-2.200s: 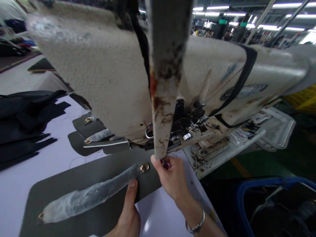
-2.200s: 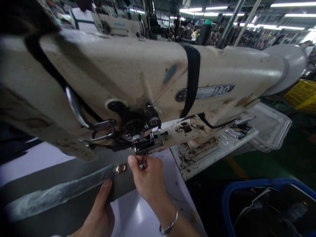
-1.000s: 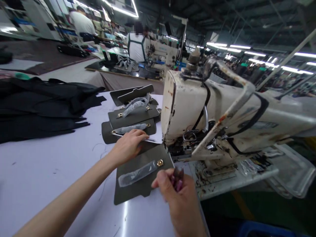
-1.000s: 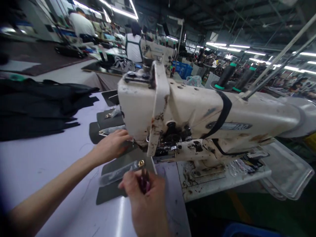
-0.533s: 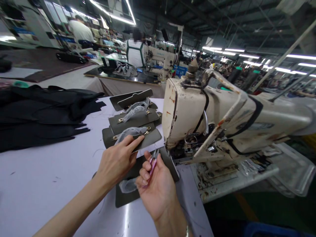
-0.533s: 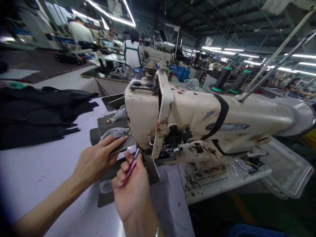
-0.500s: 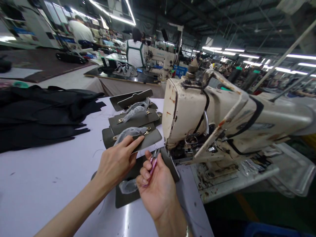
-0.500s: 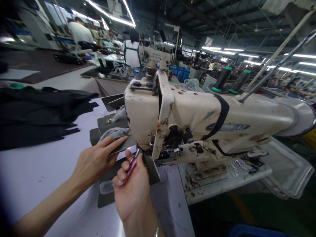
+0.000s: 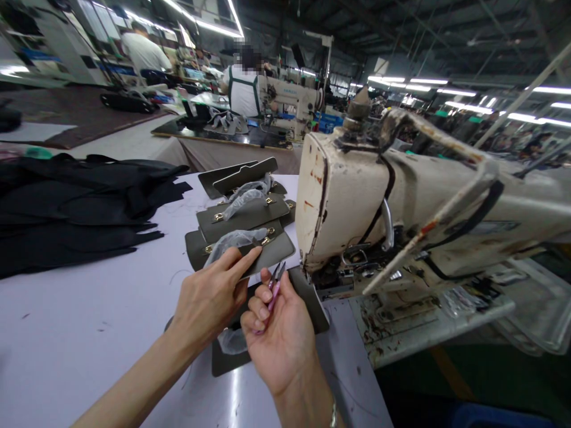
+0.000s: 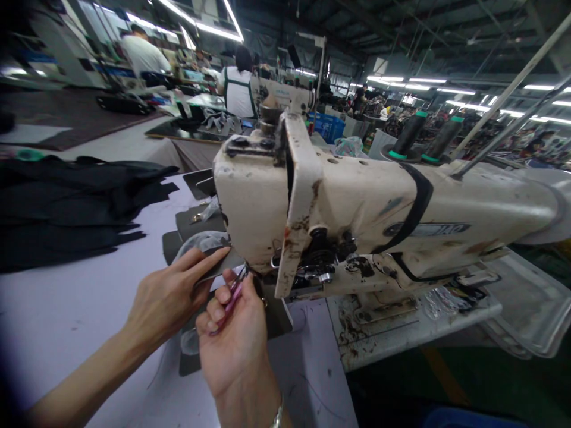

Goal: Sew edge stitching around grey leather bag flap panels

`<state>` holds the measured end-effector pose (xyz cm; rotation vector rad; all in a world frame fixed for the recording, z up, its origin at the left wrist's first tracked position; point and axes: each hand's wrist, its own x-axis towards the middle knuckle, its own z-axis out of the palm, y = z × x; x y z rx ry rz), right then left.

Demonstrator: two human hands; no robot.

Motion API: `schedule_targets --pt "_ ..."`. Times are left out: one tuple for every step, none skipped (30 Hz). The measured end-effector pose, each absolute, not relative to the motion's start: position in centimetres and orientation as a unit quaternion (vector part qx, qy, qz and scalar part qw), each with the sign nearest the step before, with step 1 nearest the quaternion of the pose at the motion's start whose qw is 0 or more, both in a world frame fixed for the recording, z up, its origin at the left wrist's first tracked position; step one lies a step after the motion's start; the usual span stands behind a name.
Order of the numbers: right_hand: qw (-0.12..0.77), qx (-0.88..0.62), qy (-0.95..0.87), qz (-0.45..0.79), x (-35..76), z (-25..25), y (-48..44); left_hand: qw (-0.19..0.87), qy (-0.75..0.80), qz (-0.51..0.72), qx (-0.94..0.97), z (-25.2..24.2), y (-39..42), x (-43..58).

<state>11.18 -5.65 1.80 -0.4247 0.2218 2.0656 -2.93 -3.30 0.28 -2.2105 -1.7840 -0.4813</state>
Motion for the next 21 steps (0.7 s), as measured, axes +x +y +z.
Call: schedule_targets --pt "0.491 -0.174 0.094 0.848 11.2 1.9 -5.5 0.123 -0.616 -0.162 -0.761 0.3 -3.3 -3.0" --pt "0.494 -0.175 0.097 0.846 11.2 1.9 -5.3 0.117 -0.619 -0.159 -0.760 0.4 -3.3 -3.0" --pt "0.497 -0.177 0.098 0.843 11.1 1.8 -5.2 0.111 -0.622 -0.157 -0.759 0.4 -3.3 -3.0" --pt "0.501 -0.180 0.099 0.841 11.1 1.8 -5.1 0.107 -0.624 -0.155 -0.758 0.4 -3.3 -3.0" --pt "0.505 -0.183 0.100 0.838 11.1 1.7 -5.1 0.105 -0.624 -0.154 -0.759 0.4 -3.2 -3.0" --pt "0.508 -0.187 0.099 0.835 11.0 1.5 -5.1 0.106 -0.624 -0.155 -0.758 0.3 -3.2 -3.0" --pt "0.511 -0.189 0.098 0.833 11.0 1.5 -5.1 0.108 -0.624 -0.156 -0.758 0.2 -3.2 -2.9" --pt "0.513 -0.190 0.098 0.831 11.0 1.4 -5.1 0.111 -0.625 -0.159 -0.756 0.1 -3.3 -3.0" --pt "0.514 -0.190 0.097 0.831 11.0 1.3 -5.2 0.115 -0.625 -0.160 -0.755 0.0 -3.3 -3.0" --pt "0.514 -0.189 0.096 0.831 11.1 1.3 -5.3 0.120 -0.626 -0.161 -0.754 0.0 -3.3 -3.1" --pt "0.514 -0.185 0.094 0.832 11.2 1.4 -5.5 0.126 -0.626 -0.161 -0.752 0.2 -3.3 -3.2" --pt "0.513 -0.180 0.089 0.834 11.4 1.4 -5.8 0.133 -0.626 -0.158 -0.752 0.5 -3.2 -3.3" --pt "0.511 -0.174 0.080 0.838 11.5 1.5 -6.1 0.141 -0.630 -0.155 -0.748 1.0 -2.9 -3.5" --pt "0.506 -0.167 0.065 0.844 11.7 1.5 -6.5 0.149 -0.636 -0.152 -0.741 1.7 -2.4 -3.6" --pt "0.498 -0.163 0.045 0.851 11.9 1.6 -7.0 0.159 -0.647 -0.154 -0.730 2.5 -1.6 -3.8" --pt "0.489 -0.163 0.019 0.856 12.0 1.6 -7.6 0.174 -0.662 -0.165 -0.711 3.6 -0.6 -4.0" --pt "0.482 -0.170 -0.013 0.859 12.2 1.6 -8.2 0.184 -0.669 -0.175 -0.698 4.7 0.6 -4.2" --pt "0.479 -0.186 -0.050 0.856 12.5 1.6 -8.8 0.205 -0.678 -0.198 -0.677 5.8 1.9 -4.3" --pt "0.481 -0.209 -0.094 0.846 12.9 1.6 -9.4 0.215 -0.676 -0.214 -0.671 6.7 3.1 -4.4" --pt "0.487 -0.242 -0.147 0.826 13.4 1.5 -9.9 0.202 -0.659 -0.214 -0.692 7.6 4.1 -4.4" --pt "0.496 -0.282 -0.205 0.795 14.1 1.4 -10.3 0.187 -0.642 -0.228 -0.708 8.1 4.7 -4.3"
